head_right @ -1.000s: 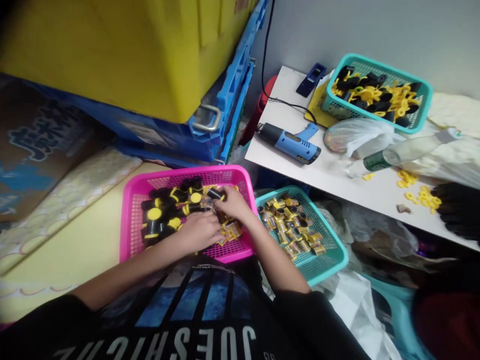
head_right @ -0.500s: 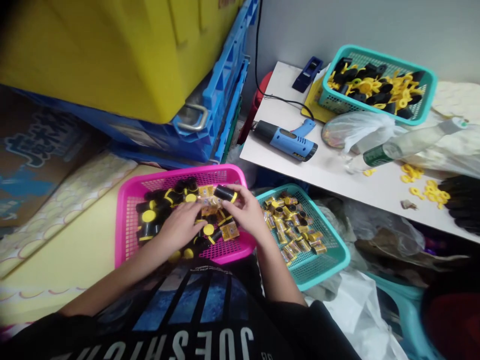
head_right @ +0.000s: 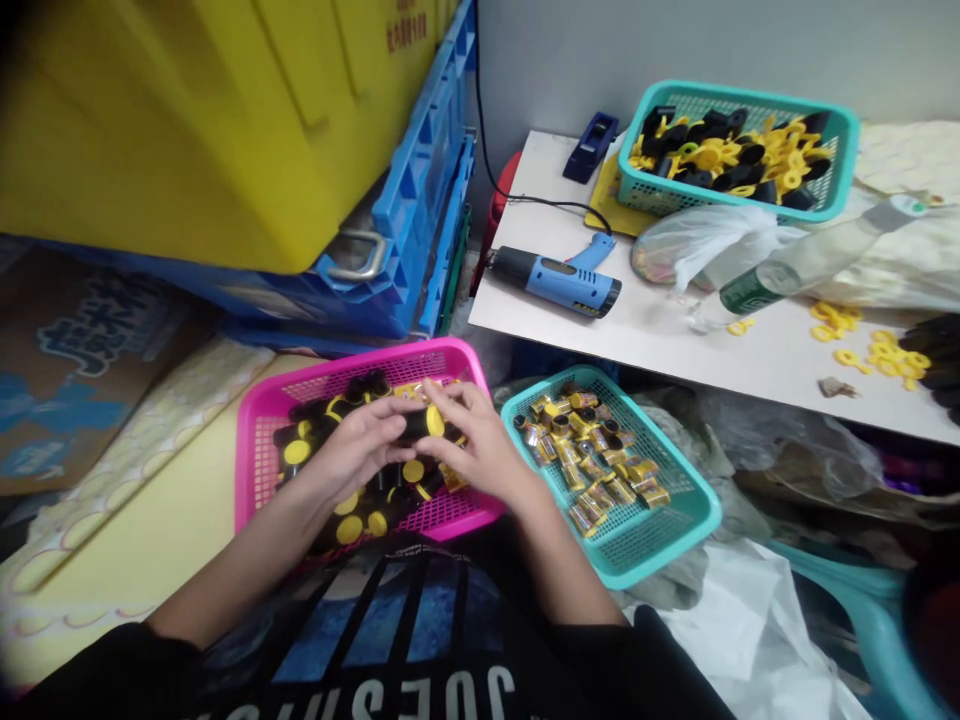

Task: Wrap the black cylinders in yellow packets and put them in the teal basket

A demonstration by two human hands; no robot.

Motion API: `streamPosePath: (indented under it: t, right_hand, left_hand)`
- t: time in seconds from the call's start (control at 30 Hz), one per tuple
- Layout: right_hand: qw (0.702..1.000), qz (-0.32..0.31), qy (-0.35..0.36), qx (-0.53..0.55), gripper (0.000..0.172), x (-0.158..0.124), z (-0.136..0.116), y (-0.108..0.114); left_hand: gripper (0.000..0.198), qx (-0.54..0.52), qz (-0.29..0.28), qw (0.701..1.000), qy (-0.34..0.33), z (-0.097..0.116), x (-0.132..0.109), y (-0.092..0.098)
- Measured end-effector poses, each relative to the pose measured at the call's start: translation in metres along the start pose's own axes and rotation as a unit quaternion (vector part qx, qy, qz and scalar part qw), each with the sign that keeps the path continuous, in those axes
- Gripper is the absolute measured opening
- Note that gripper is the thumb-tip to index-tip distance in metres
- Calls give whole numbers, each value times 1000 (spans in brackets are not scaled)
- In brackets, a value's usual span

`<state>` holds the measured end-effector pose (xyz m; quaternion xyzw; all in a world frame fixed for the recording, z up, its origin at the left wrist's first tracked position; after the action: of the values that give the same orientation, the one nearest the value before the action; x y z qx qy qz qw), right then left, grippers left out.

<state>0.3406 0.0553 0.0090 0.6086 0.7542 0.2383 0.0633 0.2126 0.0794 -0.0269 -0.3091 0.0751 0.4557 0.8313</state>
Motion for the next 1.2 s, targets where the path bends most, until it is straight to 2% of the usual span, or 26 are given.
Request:
streamPosePath:
  t: [0.1,0.23,0.3,0.37,0.4,0.43,0.47,0.53,0.57,0.6,0.63,0.67,0.7,0.77,0.83,0.87,0.93,1.03,1.1,1.13,1.2]
  right_hand:
    - [999,-40,23,-5,71,1,2,-14]
    - [999,-33,-1,-15,66,2,11,-23]
    - [1000,-12,-15,-16,58,3,14,-21]
    - [999,32,-31,-13,47,3,16,-11]
    - [997,66,-43,-8,42,3,18,-3]
    - [993,106,-58,5,39,2,21,6]
    - [986,147,-77,28,38,0,26,15]
    - [962,222,-124,97,36,-6,39,30]
    - [948,246,-145,137,36,-10,47,34]
    - [936,259,-161,174,35,-13,54,36]
    - [927,266,-172,203,34,-15,59,36]
    - [921,266,-179,221,33,-18,62,36]
    - [919,262,-184,228,31,-20,64,35]
    - [923,246,-193,222,29,-25,65,33]
    - [928,220,-211,212,36,-29,64,30]
    - [931,199,-221,213,42,-30,63,28]
    - [936,132,-237,223,56,-27,59,18]
    - [947,25,-233,221,58,-18,46,-4]
    - [951,-3,-228,209,45,-11,39,-16]
    - [953,4,-228,201,38,-8,37,-20]
    - [953,32,-232,193,37,-3,36,-24]
  left_hand:
    - [35,-27,33,999,11,-6,-3,5]
    - [36,-39,53,998,12,-16,-2,6]
    - [38,0,51,999,4,-21,1,5]
    - [41,105,55,993,-22,-23,5,5]
    - [42,193,54,979,-40,-23,7,4]
    - [41,301,44,951,-60,-23,10,0]
    - [39,419,26,904,-77,-26,12,-6]
    - [29,626,-21,774,-98,-37,17,-19]
    - [24,692,-38,713,-104,-44,20,-24]
    - [22,732,-48,671,-107,-49,22,-26]
    - [19,752,-52,649,-105,-53,24,-27]
    - [16,756,-54,645,-99,-56,26,-26]
    - [10,749,-58,653,-93,-57,28,-24]
    - [9,715,-58,690,-99,-52,26,-19]
    - [14,674,-37,720,-160,-33,17,-15]
    - [15,657,-22,724,-211,-20,8,-13]
    - [15,641,15,699,-318,6,-15,-12]
    - [12,657,60,620,-425,31,-47,-14]
    - [13,683,83,578,-439,37,-57,-15]
    - [14,696,90,563,-436,38,-58,-15]
    - [17,719,98,542,-424,38,-59,-14]
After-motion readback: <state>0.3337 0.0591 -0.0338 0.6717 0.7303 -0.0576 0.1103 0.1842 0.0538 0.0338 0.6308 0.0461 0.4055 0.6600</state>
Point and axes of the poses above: each hand's wrist, its own x-axis towards the middle knuckle, its own y-axis out of the back of the hand, z = x × y, the point moved 8 cm from there along x, towards the middle knuckle, and after that the axes turned 3 degrees about -z, right-handed, at the moved point
